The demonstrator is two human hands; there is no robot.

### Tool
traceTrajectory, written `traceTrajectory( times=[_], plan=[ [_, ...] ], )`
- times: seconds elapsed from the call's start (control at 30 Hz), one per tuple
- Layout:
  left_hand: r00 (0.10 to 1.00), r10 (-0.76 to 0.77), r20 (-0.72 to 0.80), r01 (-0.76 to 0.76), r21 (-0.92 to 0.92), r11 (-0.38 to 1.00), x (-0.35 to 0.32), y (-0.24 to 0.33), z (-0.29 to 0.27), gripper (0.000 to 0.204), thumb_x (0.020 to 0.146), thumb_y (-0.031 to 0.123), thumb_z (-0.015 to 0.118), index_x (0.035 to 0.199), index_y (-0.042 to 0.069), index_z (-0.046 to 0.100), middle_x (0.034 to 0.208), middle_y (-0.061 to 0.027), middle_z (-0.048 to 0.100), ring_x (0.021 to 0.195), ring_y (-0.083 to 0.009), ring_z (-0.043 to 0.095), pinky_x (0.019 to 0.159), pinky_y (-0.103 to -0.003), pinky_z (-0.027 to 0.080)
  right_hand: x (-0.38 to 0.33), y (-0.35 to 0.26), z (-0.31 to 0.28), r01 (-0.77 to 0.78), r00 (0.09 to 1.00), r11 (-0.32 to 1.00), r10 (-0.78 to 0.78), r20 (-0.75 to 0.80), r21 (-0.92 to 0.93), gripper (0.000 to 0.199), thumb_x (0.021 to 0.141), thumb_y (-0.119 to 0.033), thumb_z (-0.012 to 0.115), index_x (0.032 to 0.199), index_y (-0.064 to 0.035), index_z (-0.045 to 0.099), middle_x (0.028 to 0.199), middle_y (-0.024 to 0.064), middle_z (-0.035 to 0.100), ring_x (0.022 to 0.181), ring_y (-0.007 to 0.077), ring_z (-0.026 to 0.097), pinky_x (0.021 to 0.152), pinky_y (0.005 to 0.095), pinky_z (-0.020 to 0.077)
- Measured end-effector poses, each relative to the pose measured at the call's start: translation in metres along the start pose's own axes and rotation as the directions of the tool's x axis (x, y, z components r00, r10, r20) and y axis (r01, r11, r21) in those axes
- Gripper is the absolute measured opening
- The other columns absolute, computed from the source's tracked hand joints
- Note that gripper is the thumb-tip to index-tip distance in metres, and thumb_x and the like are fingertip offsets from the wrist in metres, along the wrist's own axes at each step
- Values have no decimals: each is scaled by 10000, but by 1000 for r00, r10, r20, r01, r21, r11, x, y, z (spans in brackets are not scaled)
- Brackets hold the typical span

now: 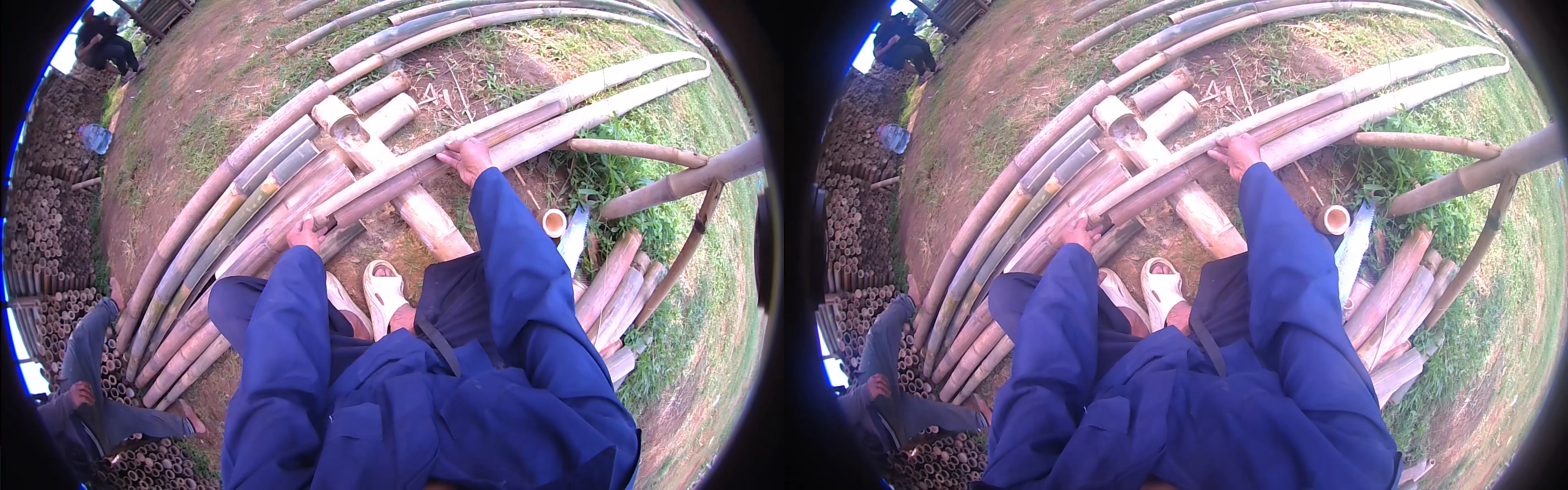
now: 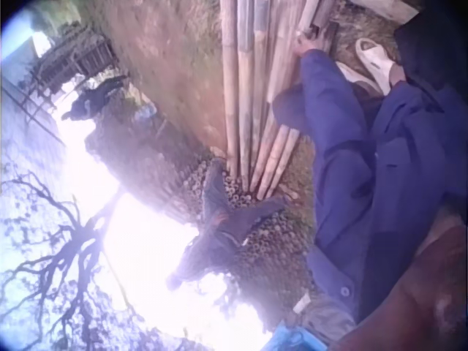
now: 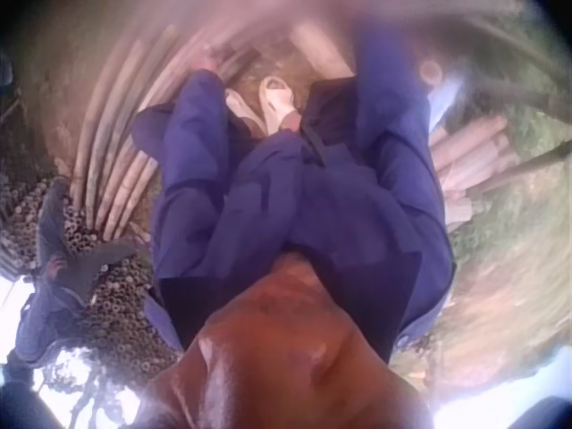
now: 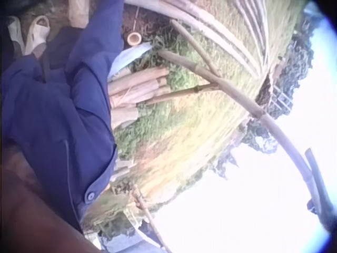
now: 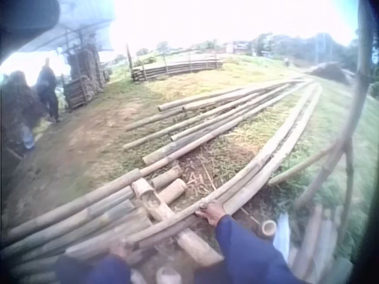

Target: The person sits on the ground and uses a hand saw to cut bamboo poles into shorter sections. They repeatedly position a pole, saw through it, and set the cut piece aside.

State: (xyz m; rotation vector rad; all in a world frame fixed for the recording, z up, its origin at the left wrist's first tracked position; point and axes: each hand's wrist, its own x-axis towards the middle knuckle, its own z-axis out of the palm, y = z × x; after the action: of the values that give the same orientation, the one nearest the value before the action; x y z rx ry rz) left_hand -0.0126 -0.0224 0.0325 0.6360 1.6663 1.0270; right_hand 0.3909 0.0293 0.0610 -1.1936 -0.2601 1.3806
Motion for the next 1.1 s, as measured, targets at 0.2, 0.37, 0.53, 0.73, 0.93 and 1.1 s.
traceTrajectory(
  times=[0.2, 0.37, 0.53, 0.73, 0.93, 1.1],
  plan=[
    [992, 44, 117, -47, 26, 999, 4, -3, 0, 462, 1032, 307, 634, 1397, 37, 549, 1308, -133, 663, 1084, -345, 716, 829, -374, 558, 10, -3, -11, 22, 999, 999, -21, -24, 49, 312, 928, 110, 582, 1205, 93, 439, 1146, 184, 548, 1022, 318, 655, 827, 397, 670],
    [962, 73, 263, -77, 5, 997, 12, -10, 6, 507, 1010, 324, 673, 1380, 10, 524, 1275, -136, 643, 1084, -344, 714, 864, -389, 580, 17, -2, -13, 88, 985, 991, -103, -140, -105, 292, 931, 96, 587, 1194, 126, 462, 1117, 194, 597, 890, 295, 701, 726, 366, 674],
    [965, 55, 255, -19, -141, 990, 37, -32, -8, 395, 1032, 256, 630, 1323, 30, 487, 1228, -156, 646, 1090, -361, 713, 872, -434, 581, 6, -5, 11, 102, 929, 972, -168, -330, -210, 724, 892, 44, 653, 1485, 34, 238, 1069, 239, 633, 760, 283, 717, 581, 339, 629],
    [969, 65, 238, -33, -137, 990, 23, -26, 10, 363, 1047, 237, 597, 1313, 25, 473, 1229, -154, 622, 1079, -365, 712, 895, -459, 563, 17, -5, -10, 41, 951, 990, -81, -299, -138, 457, 912, -69, 703, 1273, 33, 442, 1003, 176, 650, 716, 241, 703, 544, 337, 603],
    [964, 112, 239, -93, -89, 992, 25, -27, 2, 392, 1057, 234, 573, 1339, 1, 433, 1236, -185, 598, 1089, -382, 704, 879, -456, 583, 9, -3, 1, 55, 918, 986, -111, -380, -156, 561, 845, -47, 764, 1306, 71, 467, 1192, 252, 631, 812, 304, 733, 574, 378, 652],
    [976, 97, 197, -79, -97, 992, 19, -23, 5, 355, 1053, 246, 585, 1284, 10, 454, 1194, -180, 602, 1087, -375, 698, 876, -457, 585, -1, -12, 9, 28, 901, 958, -148, -408, -287, 554, 851, -18, 755, 1291, 72, 429, 1237, 283, 612, 911, 352, 739, 588, 369, 669]
  ],
)
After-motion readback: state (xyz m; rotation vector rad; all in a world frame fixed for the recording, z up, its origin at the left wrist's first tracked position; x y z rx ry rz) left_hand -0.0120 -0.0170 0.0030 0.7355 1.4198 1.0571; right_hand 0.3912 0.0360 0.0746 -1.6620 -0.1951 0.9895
